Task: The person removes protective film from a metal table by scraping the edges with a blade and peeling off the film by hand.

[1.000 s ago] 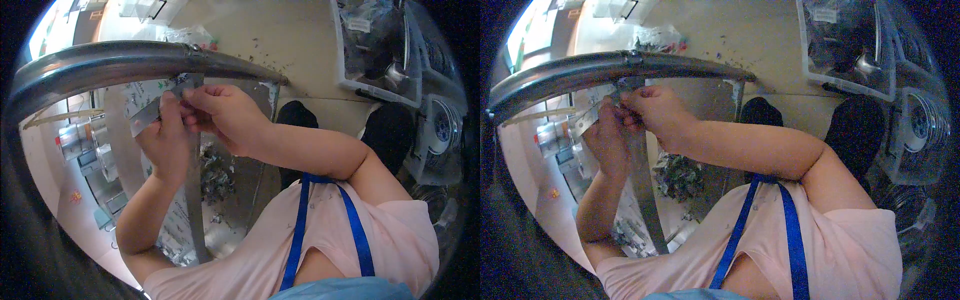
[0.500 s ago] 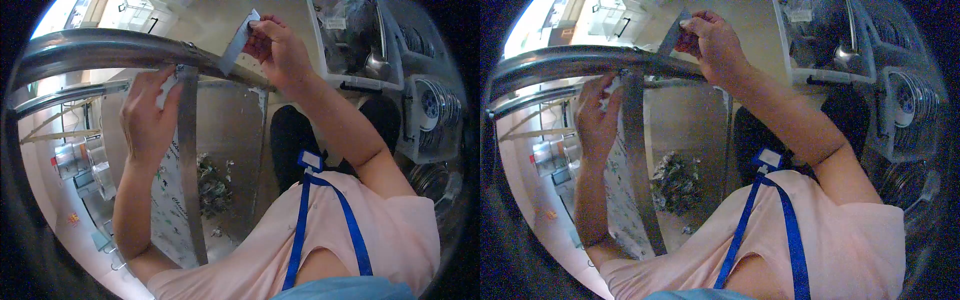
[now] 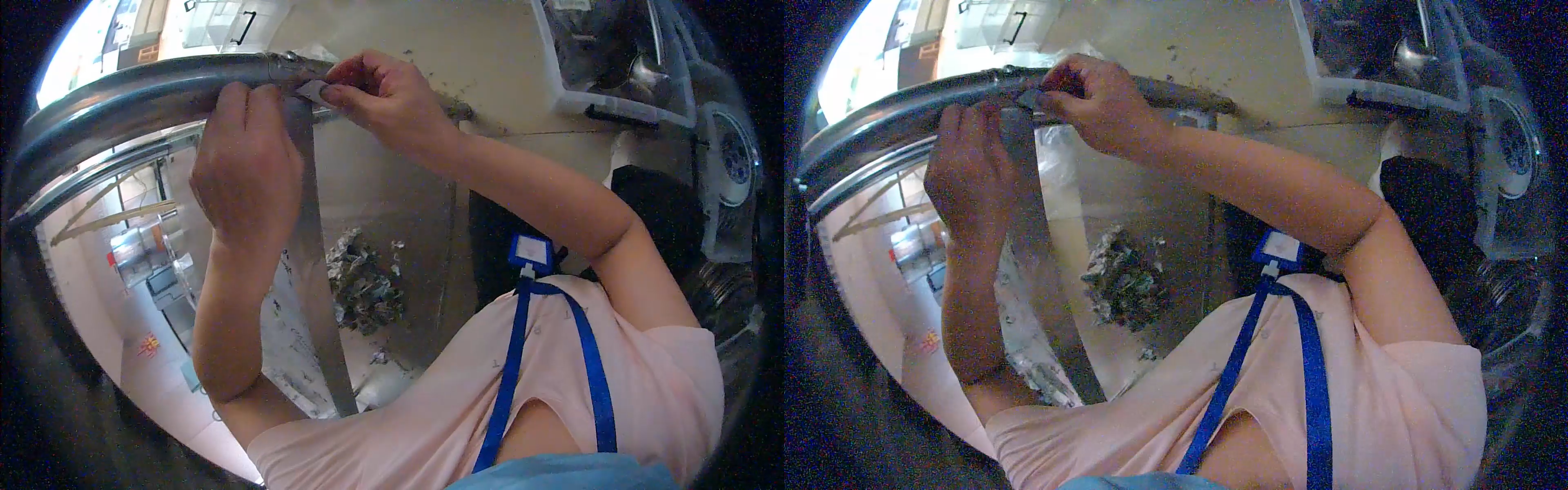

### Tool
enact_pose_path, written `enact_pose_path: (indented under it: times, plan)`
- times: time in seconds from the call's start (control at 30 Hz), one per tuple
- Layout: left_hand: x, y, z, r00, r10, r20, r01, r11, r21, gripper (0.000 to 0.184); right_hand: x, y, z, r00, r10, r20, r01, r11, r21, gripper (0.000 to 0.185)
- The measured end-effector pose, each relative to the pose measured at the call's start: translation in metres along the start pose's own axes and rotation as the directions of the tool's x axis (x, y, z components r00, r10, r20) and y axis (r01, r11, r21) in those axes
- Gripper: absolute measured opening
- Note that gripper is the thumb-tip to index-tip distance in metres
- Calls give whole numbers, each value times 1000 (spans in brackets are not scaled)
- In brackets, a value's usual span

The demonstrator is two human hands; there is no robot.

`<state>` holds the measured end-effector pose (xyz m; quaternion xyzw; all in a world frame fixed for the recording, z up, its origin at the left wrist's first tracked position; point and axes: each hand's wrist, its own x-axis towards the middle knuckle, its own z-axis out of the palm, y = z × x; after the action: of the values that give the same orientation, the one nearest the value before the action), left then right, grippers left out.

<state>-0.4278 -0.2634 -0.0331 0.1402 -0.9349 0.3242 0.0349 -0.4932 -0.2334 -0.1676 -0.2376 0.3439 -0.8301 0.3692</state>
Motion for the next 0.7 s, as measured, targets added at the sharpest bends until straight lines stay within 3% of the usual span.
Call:
enact_pose_path:
  times: [0.1, 0.2, 0.23, 0.33, 0.37, 0.47, 0.5, 0.6, 0.7]
  plan:
    - [-2, -7, 0, 995, -71, -67, 70, 997, -13, 4, -3, 5, 14, 999, 13, -48, -14, 1000, -19, 12]
    - [-12, -22, -8, 940, -289, -181, 256, 949, -185, 9, -6, -6, 19, 996, 32, -83, -34, 999, -29, 11]
    - [-24, -34, -6, 913, -406, -40, 363, 853, -374, 12, -8, -8, 21, 992, 60, -111, -59, 998, 15, 11]
    - [-41, -35, -4, 976, -161, -148, 87, 905, -416, 14, -8, -14, 26, 980, 97, -175, -83, 993, 82, 10]
    - [-44, -32, -12, 988, -15, -151, -32, 952, -304, 8, -9, -14, 30, 979, 79, -189, -67, 995, 68, 10]
    - [-65, -19, -10, 985, -154, -80, 95, 864, -494, 6, -10, -17, 35, 972, 89, -220, -73, 994, 80, 10]
    - [-69, -16, -2, 973, -213, -82, 106, 741, -663, 8, -10, -18, 36, 969, 101, -225, -82, 992, 93, 11]
    - [-79, -12, 5, 870, -476, -131, 168, 534, -829, 6, -12, -21, 39, 957, 142, -253, -116, 987, 115, 10]
    - [-85, -13, 9, 870, -474, -132, 153, 516, -843, 7, -16, -16, 42, 947, 131, -294, -99, 988, 121, 10]
